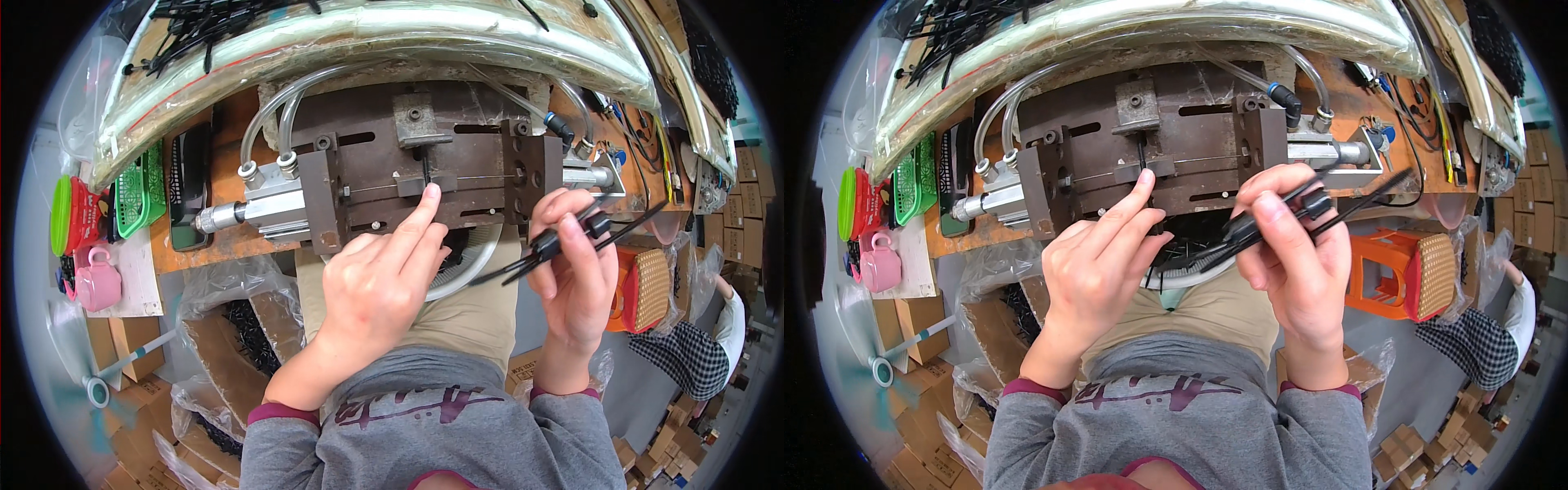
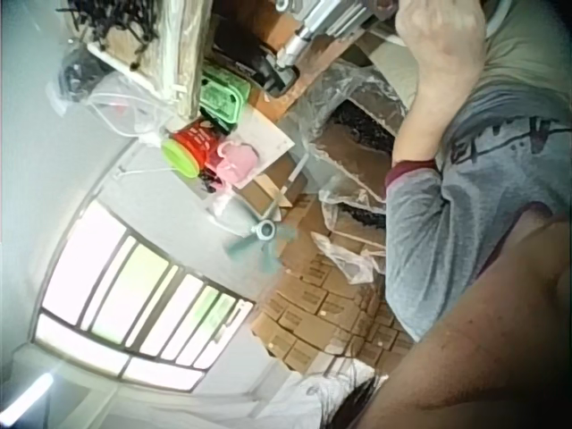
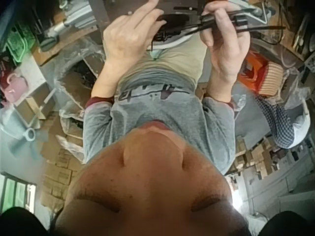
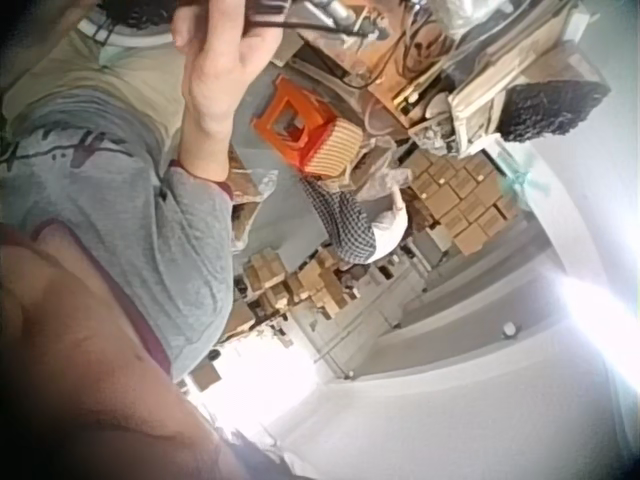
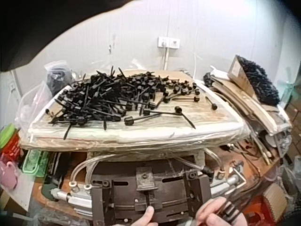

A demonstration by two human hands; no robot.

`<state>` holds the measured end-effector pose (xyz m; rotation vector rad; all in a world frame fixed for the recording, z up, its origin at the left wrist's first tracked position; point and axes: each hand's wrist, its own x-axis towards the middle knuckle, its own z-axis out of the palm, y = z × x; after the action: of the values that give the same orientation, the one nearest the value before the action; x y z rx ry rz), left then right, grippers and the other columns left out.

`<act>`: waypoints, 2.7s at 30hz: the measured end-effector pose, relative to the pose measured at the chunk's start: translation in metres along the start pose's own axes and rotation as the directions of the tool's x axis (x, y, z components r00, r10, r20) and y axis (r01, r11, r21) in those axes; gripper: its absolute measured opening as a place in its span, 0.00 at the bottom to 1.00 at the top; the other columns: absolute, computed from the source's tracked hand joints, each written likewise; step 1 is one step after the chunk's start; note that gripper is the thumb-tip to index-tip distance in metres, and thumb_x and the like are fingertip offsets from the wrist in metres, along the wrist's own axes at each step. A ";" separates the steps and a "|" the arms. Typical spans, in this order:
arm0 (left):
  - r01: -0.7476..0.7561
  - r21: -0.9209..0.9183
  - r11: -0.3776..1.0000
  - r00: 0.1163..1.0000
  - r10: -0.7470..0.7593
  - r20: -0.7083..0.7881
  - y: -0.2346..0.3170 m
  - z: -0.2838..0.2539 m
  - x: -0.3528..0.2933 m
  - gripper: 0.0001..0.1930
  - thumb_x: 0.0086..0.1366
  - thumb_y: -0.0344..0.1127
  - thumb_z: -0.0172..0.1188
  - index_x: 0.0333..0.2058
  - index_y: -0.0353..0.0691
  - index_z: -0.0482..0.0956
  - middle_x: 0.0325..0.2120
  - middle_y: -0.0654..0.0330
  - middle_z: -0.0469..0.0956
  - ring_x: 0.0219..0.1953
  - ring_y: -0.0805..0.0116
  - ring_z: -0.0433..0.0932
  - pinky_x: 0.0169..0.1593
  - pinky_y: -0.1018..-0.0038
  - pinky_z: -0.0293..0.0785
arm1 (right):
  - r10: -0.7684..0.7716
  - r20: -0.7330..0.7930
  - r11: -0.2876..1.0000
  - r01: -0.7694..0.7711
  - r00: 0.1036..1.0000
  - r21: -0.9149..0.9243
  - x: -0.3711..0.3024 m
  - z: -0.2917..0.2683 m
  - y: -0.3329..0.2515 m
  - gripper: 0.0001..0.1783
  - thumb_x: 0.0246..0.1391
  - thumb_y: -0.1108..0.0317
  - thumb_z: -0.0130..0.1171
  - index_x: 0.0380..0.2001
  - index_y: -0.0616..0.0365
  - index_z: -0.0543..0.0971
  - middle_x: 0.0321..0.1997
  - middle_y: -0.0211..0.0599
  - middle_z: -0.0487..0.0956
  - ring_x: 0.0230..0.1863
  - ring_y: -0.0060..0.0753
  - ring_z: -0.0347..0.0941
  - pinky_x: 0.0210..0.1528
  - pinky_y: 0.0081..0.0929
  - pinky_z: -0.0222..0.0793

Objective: Assembling or processing small plastic components using a pneumatic press fixture.

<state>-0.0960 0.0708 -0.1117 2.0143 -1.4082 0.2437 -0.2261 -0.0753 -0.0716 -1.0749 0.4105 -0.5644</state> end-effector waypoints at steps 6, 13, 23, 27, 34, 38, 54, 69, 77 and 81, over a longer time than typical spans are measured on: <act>0.045 -0.229 0.972 0.999 -0.044 0.011 0.000 -0.005 0.003 0.15 0.44 0.30 0.72 0.34 0.38 0.83 0.44 0.56 0.82 0.24 0.71 0.79 0.28 0.78 0.73 | 0.198 0.023 0.974 -0.193 0.980 -0.119 -0.001 0.002 0.005 0.06 0.64 0.68 0.52 0.36 0.59 0.70 0.29 0.32 0.74 0.14 0.12 0.61 0.15 0.12 0.51; -0.115 -0.493 0.863 0.993 0.107 -0.045 0.006 -0.022 0.008 0.18 0.42 0.25 0.70 0.36 0.39 0.85 0.34 0.57 0.82 0.30 0.64 0.81 0.31 0.74 0.76 | 0.310 0.064 0.928 -0.287 0.949 -0.236 -0.003 0.013 0.012 0.08 0.64 0.66 0.54 0.34 0.59 0.74 0.20 0.22 0.70 0.15 0.08 0.60 0.16 0.11 0.50; 0.015 -0.203 0.979 0.998 -0.028 -0.062 0.000 -0.005 -0.010 0.14 0.47 0.24 0.69 0.35 0.32 0.81 0.42 0.53 0.80 0.28 0.68 0.80 0.31 0.76 0.76 | -0.087 0.017 0.984 0.089 0.996 -0.155 0.000 0.003 0.008 0.11 0.64 0.71 0.50 0.44 0.69 0.73 0.38 0.47 0.78 0.28 0.25 0.74 0.27 0.21 0.69; -0.085 0.027 0.996 0.996 0.085 -0.018 -0.007 0.005 -0.009 0.10 0.50 0.30 0.65 0.33 0.35 0.82 0.50 0.54 0.78 0.19 0.77 0.73 0.25 0.80 0.69 | -0.258 0.026 0.915 0.253 0.966 -0.315 -0.003 0.006 0.009 0.09 0.62 0.76 0.51 0.44 0.69 0.73 0.43 0.49 0.77 0.31 0.29 0.77 0.31 0.22 0.74; -0.031 0.008 0.999 0.999 0.031 0.017 -0.005 0.003 -0.005 0.12 0.49 0.30 0.67 0.35 0.36 0.82 0.48 0.54 0.79 0.21 0.75 0.75 0.26 0.80 0.70 | -0.543 0.105 0.476 0.408 0.833 -0.779 -0.010 0.000 0.013 0.09 0.54 0.84 0.58 0.40 0.69 0.78 0.42 0.50 0.78 0.36 0.35 0.81 0.34 0.25 0.79; 0.146 -0.459 0.877 0.985 -0.172 -0.017 0.007 0.000 -0.002 0.18 0.43 0.29 0.75 0.36 0.36 0.83 0.40 0.55 0.83 0.25 0.74 0.79 0.30 0.78 0.76 | -0.638 0.418 0.059 0.583 0.647 -0.811 -0.001 -0.005 0.028 0.15 0.47 0.87 0.59 0.41 0.70 0.81 0.41 0.50 0.81 0.40 0.40 0.81 0.40 0.29 0.82; -0.033 -0.084 0.996 0.999 0.031 -0.026 -0.002 -0.005 -0.011 0.16 0.44 0.26 0.70 0.35 0.34 0.81 0.49 0.51 0.78 0.34 0.62 0.80 0.35 0.72 0.77 | -0.452 0.157 0.595 0.428 0.878 -0.680 -0.007 0.002 0.030 0.17 0.58 0.74 0.57 0.50 0.71 0.76 0.38 0.49 0.83 0.27 0.26 0.80 0.29 0.19 0.75; -0.105 -0.220 0.970 0.987 0.074 -0.145 0.009 -0.007 -0.001 0.20 0.43 0.29 0.74 0.38 0.35 0.81 0.38 0.53 0.82 0.29 0.65 0.81 0.30 0.75 0.77 | -0.360 0.078 0.766 0.342 0.930 -0.544 -0.011 0.006 0.046 0.21 0.67 0.63 0.47 0.51 0.71 0.75 0.42 0.48 0.83 0.38 0.34 0.81 0.46 0.27 0.74; -0.043 -0.433 0.900 0.996 0.004 -0.090 0.011 -0.013 -0.004 0.17 0.41 0.21 0.71 0.34 0.34 0.82 0.32 0.55 0.81 0.32 0.62 0.81 0.31 0.73 0.78 | -0.163 0.154 0.848 0.218 0.975 -0.483 -0.012 0.013 0.050 0.17 0.69 0.67 0.44 0.48 0.68 0.77 0.36 0.39 0.82 0.36 0.24 0.77 0.37 0.21 0.73; -0.003 -0.200 0.980 1.000 -0.001 -0.022 0.002 -0.013 -0.006 0.17 0.41 0.22 0.69 0.35 0.33 0.82 0.44 0.52 0.79 0.36 0.60 0.81 0.41 0.69 0.77 | -0.246 -0.106 0.854 0.164 0.963 -0.494 -0.011 0.003 0.043 0.13 0.69 0.67 0.45 0.38 0.64 0.75 0.18 0.19 0.64 0.20 0.09 0.54 0.21 0.15 0.48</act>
<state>-0.0970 0.0834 -0.1039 1.8415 -1.3632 0.1186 -0.2233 -0.0508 -0.1086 -1.5729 0.6068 -0.7703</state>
